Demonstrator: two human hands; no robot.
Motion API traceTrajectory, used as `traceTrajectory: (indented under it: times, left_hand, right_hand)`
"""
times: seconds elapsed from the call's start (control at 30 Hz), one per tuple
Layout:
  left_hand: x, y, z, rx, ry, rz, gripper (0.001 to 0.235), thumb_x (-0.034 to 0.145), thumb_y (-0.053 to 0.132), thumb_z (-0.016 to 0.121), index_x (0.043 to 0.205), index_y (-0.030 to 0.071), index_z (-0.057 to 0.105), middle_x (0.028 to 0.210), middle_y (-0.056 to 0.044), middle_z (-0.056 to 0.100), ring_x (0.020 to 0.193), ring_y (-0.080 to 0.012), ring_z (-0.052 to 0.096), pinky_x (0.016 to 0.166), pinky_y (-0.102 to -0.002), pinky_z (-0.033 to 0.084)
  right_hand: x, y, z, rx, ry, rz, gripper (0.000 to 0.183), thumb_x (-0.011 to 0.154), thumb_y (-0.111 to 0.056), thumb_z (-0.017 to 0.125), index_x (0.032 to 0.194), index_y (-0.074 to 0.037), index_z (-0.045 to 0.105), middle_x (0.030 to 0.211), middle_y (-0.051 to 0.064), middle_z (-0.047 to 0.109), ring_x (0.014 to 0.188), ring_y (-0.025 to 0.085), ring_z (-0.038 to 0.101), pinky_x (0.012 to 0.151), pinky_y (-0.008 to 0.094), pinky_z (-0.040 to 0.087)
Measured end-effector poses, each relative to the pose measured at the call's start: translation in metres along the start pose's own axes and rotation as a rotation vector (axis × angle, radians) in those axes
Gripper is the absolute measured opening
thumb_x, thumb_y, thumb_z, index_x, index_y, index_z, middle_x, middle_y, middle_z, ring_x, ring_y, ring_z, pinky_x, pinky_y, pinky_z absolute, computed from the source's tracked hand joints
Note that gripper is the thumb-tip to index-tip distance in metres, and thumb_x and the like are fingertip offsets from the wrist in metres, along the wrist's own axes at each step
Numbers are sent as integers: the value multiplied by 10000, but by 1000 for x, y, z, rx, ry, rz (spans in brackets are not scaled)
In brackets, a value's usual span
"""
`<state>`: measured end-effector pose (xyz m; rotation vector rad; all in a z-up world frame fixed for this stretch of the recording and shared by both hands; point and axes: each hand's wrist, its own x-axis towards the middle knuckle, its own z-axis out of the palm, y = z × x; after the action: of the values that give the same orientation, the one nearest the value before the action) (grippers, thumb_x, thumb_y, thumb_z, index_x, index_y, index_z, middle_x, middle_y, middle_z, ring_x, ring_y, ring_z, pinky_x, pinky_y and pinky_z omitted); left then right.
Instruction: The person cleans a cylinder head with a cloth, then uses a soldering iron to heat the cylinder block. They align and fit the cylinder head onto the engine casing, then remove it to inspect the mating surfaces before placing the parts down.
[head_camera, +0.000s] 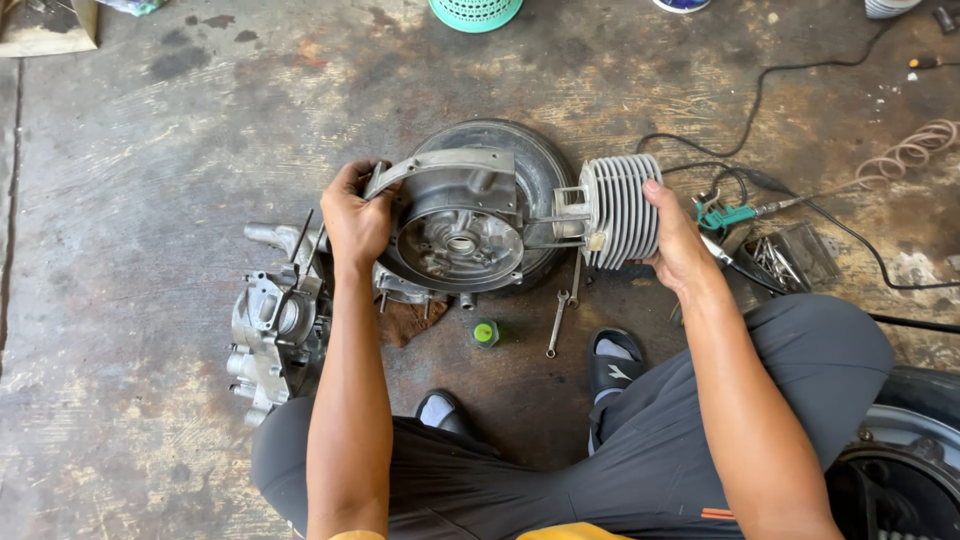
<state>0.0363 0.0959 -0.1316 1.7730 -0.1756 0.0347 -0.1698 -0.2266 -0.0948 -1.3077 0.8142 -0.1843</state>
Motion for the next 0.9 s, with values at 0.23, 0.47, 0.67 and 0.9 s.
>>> traceTrajectory:
  times: [0.23, 0.47, 0.67, 0.9]
  left_hand:
    - [3, -2, -1, 6, 0, 7, 253, 819, 151, 875, 1051, 133, 776, 911, -100, 773, 889, -217, 753, 800, -315, 565]
    - [-1, 5, 4, -19, -25, -17, 285, 784, 103, 877, 1049, 111, 773, 911, -118, 770, 889, -199, 740, 819, -321, 568]
    - [-1, 14, 8, -14, -51, 2, 289, 781, 82, 860, 1056, 105, 775, 912, -122, 768, 905, -202, 732, 836, -338, 566]
    - [-4, 17, 10, -1, -74, 17, 300, 776, 89, 863, 1063, 100, 775, 924, -132, 771, 927, -239, 740, 840, -363, 565]
  right_hand:
    - [10, 5, -2, -33, -11, -18, 751, 937, -637, 629, 1351, -47, 416, 995, 144, 597, 757, 317, 746, 585, 449, 670]
    - [9, 29, 11, -45, -68, 23, 801, 934, -601, 657, 1464, -96, 334, 1111, 217, 516, 877, 437, 699, 635, 587, 634]
    - [11, 31, 20, -42, -113, 30, 827, 928, -589, 667, 1507, -113, 315, 1205, 257, 467, 996, 482, 638, 711, 658, 613]
    - [0, 36, 34, 14, -148, 17, 777, 933, -520, 675, 1513, -119, 348, 1270, 276, 441, 1043, 486, 622, 759, 668, 603]
